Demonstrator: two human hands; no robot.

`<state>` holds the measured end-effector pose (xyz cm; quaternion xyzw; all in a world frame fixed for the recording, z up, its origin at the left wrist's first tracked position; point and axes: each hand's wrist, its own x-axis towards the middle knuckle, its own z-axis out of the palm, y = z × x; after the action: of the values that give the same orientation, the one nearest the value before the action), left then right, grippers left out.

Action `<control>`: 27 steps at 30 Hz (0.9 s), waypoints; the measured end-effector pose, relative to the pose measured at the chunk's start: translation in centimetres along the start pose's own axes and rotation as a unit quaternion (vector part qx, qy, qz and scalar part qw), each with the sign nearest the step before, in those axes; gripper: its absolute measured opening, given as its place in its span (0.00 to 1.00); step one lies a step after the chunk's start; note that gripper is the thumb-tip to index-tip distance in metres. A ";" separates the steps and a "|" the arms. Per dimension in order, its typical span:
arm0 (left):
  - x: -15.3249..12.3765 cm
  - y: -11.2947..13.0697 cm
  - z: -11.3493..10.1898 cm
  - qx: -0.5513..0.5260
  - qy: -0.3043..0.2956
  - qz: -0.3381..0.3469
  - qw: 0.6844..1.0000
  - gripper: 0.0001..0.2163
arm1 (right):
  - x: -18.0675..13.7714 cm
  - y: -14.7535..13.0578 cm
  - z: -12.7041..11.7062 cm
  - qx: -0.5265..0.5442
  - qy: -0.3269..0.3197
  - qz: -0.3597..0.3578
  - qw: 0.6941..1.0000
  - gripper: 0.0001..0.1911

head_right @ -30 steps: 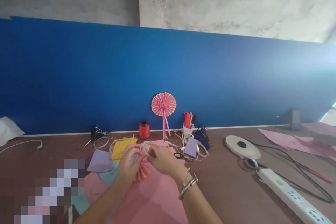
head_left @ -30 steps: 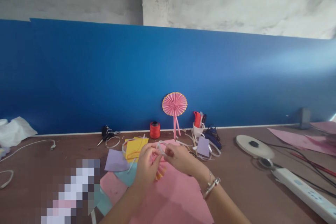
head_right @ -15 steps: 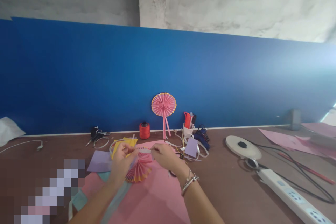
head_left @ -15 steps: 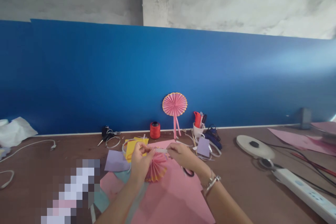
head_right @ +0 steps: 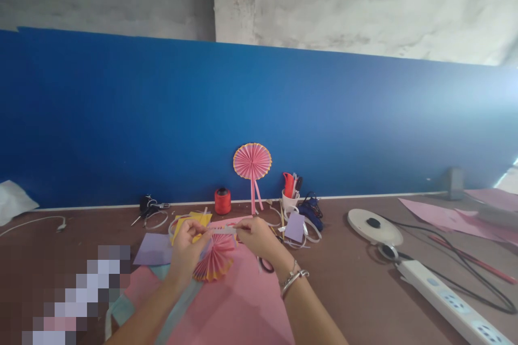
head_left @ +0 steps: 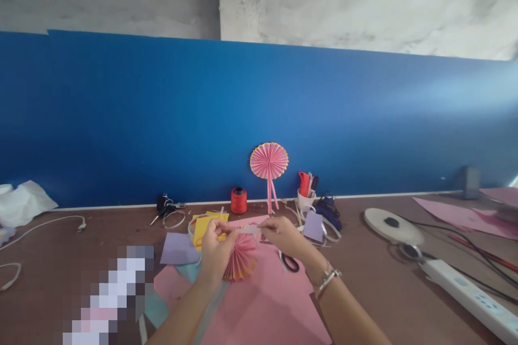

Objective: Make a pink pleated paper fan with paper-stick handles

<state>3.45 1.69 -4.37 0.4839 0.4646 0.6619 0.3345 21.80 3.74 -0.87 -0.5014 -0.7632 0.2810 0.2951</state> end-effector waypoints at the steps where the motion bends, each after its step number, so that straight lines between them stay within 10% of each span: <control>1: 0.0 0.0 0.0 0.001 -0.001 0.001 1.000 0.10 | 0.0 0.0 0.0 0.004 0.001 -0.003 1.000 0.14; 27: -1.5 0.7 0.0 0.119 0.006 0.171 0.978 0.06 | 0.3 1.0 0.5 0.076 0.077 0.012 0.994 0.15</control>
<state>3.89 0.11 -4.25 0.5886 0.4528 0.6519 0.1535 21.96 4.34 -1.85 -0.5067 -0.7085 0.3028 0.3867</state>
